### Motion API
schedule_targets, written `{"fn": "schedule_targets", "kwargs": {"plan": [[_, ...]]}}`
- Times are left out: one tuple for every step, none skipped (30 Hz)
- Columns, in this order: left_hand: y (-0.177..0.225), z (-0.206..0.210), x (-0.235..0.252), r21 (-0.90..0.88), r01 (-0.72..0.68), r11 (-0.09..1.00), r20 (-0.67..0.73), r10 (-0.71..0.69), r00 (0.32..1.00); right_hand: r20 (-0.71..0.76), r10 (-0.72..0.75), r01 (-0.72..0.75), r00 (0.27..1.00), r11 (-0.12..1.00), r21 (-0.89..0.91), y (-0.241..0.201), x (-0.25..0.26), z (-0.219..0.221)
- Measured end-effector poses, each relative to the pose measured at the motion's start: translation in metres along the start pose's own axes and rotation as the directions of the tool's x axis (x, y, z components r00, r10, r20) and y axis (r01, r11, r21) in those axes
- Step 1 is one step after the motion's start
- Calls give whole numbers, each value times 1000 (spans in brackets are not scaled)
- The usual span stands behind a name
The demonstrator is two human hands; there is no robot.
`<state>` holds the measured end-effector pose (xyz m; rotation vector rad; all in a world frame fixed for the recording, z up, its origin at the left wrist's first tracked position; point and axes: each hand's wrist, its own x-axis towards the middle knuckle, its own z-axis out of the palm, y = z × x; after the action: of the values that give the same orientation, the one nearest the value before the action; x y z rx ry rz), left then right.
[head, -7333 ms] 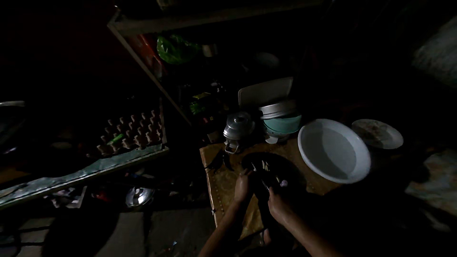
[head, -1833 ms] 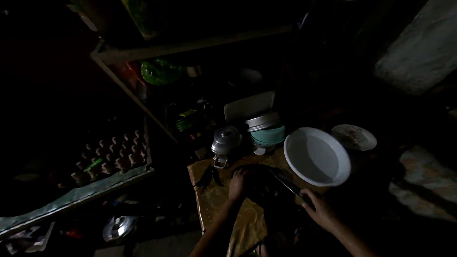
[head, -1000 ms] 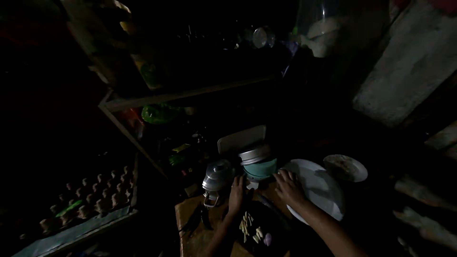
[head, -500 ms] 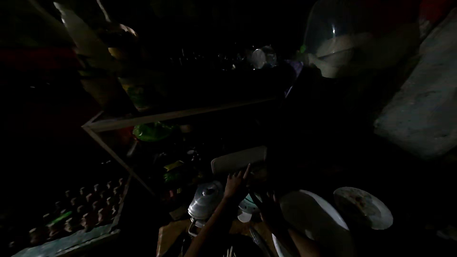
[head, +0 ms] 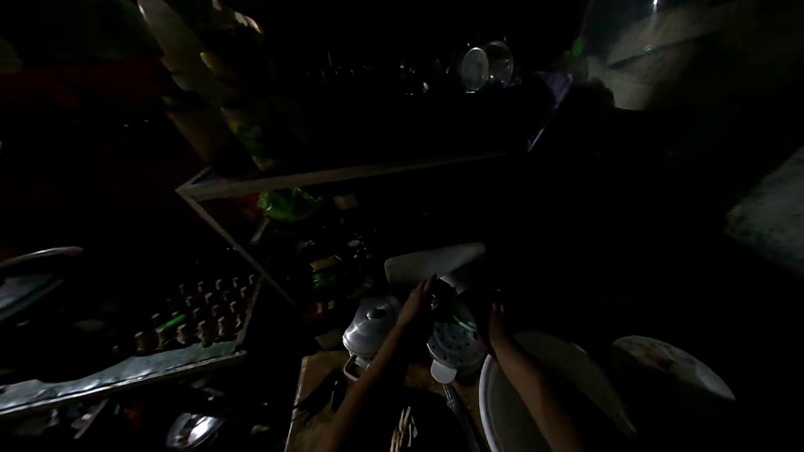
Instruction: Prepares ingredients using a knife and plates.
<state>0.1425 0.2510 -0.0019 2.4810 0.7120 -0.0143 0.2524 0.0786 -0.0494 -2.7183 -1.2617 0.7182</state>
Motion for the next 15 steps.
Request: {"fn": "schedule_targets", "kwargs": {"plan": [[0, 1, -1, -7, 9, 1000, -7, -9, 1000, 25, 64, -64, 998, 998, 13, -1, 3, -5], [-2, 4, -1, -15, 15, 1000, -16, -16, 1000, 49, 110, -110, 993, 994, 15, 1, 6, -11], [-3, 6, -3, -17, 21, 1000, -29, -22, 999, 49, 119, -119, 992, 993, 1, 5, 7, -15], [-5, 9, -4, -21, 26, 999, -42, -27, 999, 33, 88, -88, 996, 996, -21, 14, 6, -17], [-8, 13, -6, -33, 28, 999, -58, -30, 998, 12, 43, -42, 999, 998, -45, 27, 6, -19], [-11, 18, -7, -50, 21, 999, -83, -25, 996, -17, 7, -8, 1000, 998, -59, 42, 5, -22], [-15, 25, -9, -65, 1, 998, -120, -9, 993, -53, -15, 12, 998, 998, -63, 59, 4, -26], [-17, 31, -12, -75, -19, 997, -156, 7, 988, -92, -24, 18, 995, 997, -71, 76, 1, -32], [-17, 37, -17, -71, -29, 997, -172, 16, 985, -151, -37, 21, 988, 994, -104, 93, -1, -37], [-17, 42, -22, -63, -41, 997, -182, 29, 983, -214, -58, 27, 975, 989, -145, 110, -5, -42], [-16, 48, -28, -39, -61, 997, -185, 52, 981, -270, -80, 32, 960, 984, -177, 125, -11, -48], [-17, 55, -35, 11, -80, 997, -174, 81, 981, -317, -96, 38, 944, 982, -183, 141, -18, -52], [-17, 62, -43, 72, -88, 994, -136, 97, 986, -351, -92, 43, 932, 989, -144, 156, -25, -54], [-18, 69, -51, 132, -95, 987, -85, 107, 991, -354, -48, 30, 934, 998, -56, 171, -30, -51], [-18, 75, -60, 187, -100, 977, -35, 108, 994, -329, 33, -13, 944, 998, 64, 189, -30, -43]]}}
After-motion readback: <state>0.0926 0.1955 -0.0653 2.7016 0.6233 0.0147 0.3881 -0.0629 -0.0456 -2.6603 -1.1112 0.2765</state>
